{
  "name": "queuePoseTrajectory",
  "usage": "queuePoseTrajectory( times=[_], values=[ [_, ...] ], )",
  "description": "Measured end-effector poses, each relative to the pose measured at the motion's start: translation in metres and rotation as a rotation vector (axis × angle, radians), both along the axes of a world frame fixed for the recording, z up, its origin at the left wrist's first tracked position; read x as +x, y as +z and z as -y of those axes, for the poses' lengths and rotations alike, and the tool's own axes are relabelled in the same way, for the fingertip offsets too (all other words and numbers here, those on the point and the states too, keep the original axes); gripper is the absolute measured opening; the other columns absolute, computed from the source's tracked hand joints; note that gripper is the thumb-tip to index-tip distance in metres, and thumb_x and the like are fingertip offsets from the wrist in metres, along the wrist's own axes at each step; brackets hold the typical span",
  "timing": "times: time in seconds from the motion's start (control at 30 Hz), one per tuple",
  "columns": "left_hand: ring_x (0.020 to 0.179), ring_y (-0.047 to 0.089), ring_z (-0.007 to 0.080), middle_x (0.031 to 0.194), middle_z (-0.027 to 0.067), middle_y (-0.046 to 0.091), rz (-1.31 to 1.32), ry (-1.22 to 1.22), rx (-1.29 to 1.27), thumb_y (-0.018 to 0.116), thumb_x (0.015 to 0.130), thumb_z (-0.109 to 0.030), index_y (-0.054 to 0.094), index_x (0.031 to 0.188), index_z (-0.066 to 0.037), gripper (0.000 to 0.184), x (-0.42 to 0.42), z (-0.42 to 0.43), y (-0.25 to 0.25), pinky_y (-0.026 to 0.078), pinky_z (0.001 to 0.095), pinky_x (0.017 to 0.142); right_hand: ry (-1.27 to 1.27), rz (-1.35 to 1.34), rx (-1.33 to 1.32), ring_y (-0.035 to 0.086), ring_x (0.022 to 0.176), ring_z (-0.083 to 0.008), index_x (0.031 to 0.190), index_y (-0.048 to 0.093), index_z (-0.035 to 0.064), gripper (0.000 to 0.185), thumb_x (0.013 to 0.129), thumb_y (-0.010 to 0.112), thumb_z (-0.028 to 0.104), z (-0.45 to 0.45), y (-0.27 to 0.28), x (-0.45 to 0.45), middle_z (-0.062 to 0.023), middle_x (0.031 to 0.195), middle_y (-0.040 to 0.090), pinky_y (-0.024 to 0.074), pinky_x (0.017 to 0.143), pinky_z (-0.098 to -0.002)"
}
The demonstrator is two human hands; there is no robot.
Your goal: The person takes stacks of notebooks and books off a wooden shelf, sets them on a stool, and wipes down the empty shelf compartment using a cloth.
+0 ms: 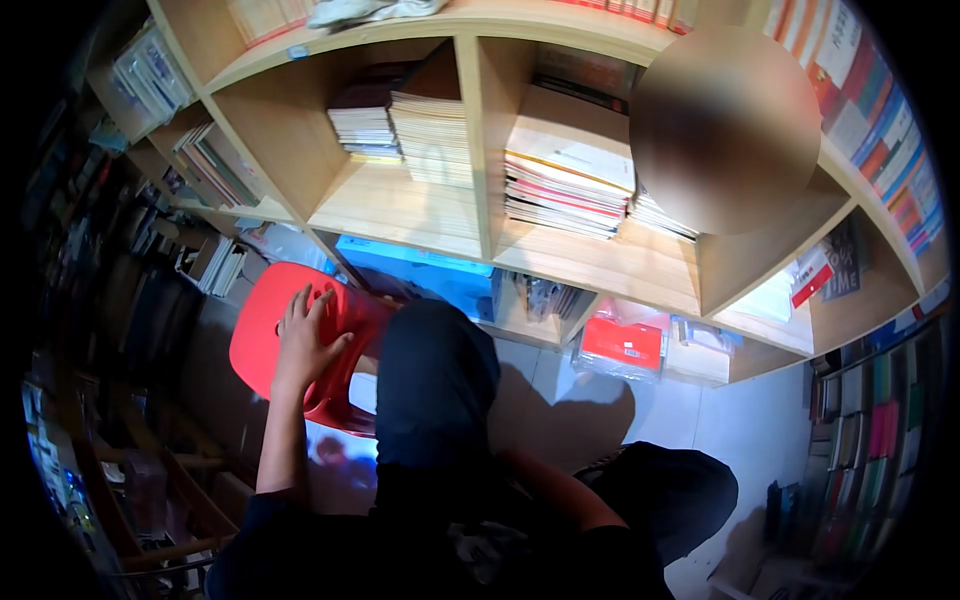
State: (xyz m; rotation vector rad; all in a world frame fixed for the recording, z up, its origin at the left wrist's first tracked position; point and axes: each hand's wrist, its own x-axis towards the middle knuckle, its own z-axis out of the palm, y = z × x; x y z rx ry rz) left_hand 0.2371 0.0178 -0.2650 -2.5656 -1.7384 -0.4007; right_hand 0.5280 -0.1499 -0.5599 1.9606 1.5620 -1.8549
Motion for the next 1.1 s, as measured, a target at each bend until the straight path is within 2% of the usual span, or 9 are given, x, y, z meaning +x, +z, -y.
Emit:
queuePoseTrajectory(
  times=[0.17,0.43,0.57,0.67,0.77,0.83,0.97,1.03,1.1],
  values=[
    [0.136,0.037,0.0371,0.146,0.0174,0.042,0.078,0.027,-0.046,0.079,0.075,-0.027,0.052,0.136,-0.015,0.068,-0.024,-0.009,-0.036,0.034,0.0513,0.107,0.069,0.033,-0.031,0.066,0.091,-0.0236,0.121,0.063,0.0082,0.052,0.085,0.066,0.046,0.003,-0.002,0.000,-0.0108,0.105,0.070,0.0528,0.076,-0.0380],
    [0.133,0.038,0.0388,0.143,0.0196,0.042,0.149,0.039,-0.034,0.078,0.072,-0.022,0.049,0.137,-0.013,0.071,-0.040,-0.013,-0.042,0.032,0.0525,0.108,0.269,0.137,-0.128,0.066,0.090,-0.0235,0.121,0.063,0.0075,0.053,0.085,0.066,0.046,0.029,0.008,0.048,-0.0108,0.104,0.070,0.0531,0.075,-0.0377],
    [0.134,0.037,0.0383,0.142,0.0186,0.042,0.165,0.061,-0.018,0.080,0.068,-0.012,0.047,0.137,-0.012,0.077,-0.049,-0.009,-0.032,0.030,0.0507,0.110,0.463,0.209,-0.192,0.066,0.089,-0.0234,0.121,0.063,0.0071,0.053,0.085,0.066,0.046,0.038,0.026,0.093,-0.0109,0.104,0.070,0.0532,0.075,-0.0375],
    [0.134,0.037,0.0390,0.142,0.0185,0.043,0.161,0.114,0.001,0.078,0.069,-0.010,0.047,0.137,-0.010,0.074,-0.059,-0.010,-0.033,0.032,0.0504,0.110,0.610,0.298,-0.209,0.066,0.089,-0.0234,0.121,0.063,0.0068,0.053,0.085,0.066,0.046,0.030,0.069,0.131,-0.0109,0.103,0.070,0.0533,0.074,-0.0374],
    [0.129,0.040,0.0418,0.140,0.0211,0.045,0.134,0.111,0.072,0.075,0.070,-0.009,0.049,0.135,-0.010,0.069,-0.080,-0.014,-0.041,0.035,0.0506,0.108,0.572,0.492,-0.192,0.067,0.082,-0.0217,0.118,0.063,0.0049,0.048,0.088,0.064,0.043,0.008,0.173,0.152,-0.0098,0.098,0.070,0.0540,0.073,-0.0361],
    [0.128,0.041,0.0427,0.138,0.0224,0.046,0.111,0.131,0.131,0.072,0.070,-0.009,0.050,0.134,-0.010,0.068,-0.095,-0.018,-0.048,0.035,0.0508,0.108,0.226,0.265,-0.168,0.068,0.075,-0.0187,0.114,0.065,0.0047,0.054,0.085,0.066,0.050,0.009,0.246,0.173,-0.0114,0.088,0.070,0.0543,0.071,-0.0327],
    [0.127,0.043,0.0430,0.137,0.0233,0.047,0.051,0.217,0.218,0.067,0.070,-0.008,0.049,0.134,-0.009,0.066,-0.129,-0.032,-0.066,0.038,0.0516,0.106,-0.099,0.231,0.160,0.066,0.077,-0.0176,0.114,0.063,0.0020,0.052,0.087,0.066,0.047,0.026,0.344,0.203,-0.0113,0.087,0.068,0.0520,0.071,-0.0307],
    [0.126,0.045,0.0427,0.134,0.0223,0.049,0.018,0.318,0.240,0.065,0.071,-0.007,0.050,0.133,-0.009,0.064,-0.135,-0.036,-0.063,0.040,0.0512,0.104,-0.154,0.241,0.264,0.064,0.078,-0.0134,0.115,0.062,0.0045,0.038,0.090,0.066,0.033,0.037,0.363,0.217,-0.0077,0.084,0.066,0.0485,0.070,-0.0282],
    [0.124,0.046,0.0425,0.132,0.0217,0.051,0.003,0.373,0.291,0.065,0.072,-0.006,0.050,0.132,-0.009,0.062,-0.142,-0.044,-0.060,0.041,0.0506,0.103,-0.153,0.250,0.331,0.060,0.076,-0.0125,0.114,0.062,0.0041,0.036,0.090,0.066,0.031,0.050,0.357,0.238,-0.0070,0.081,0.063,0.0464,0.070,-0.0278]
  ],
)
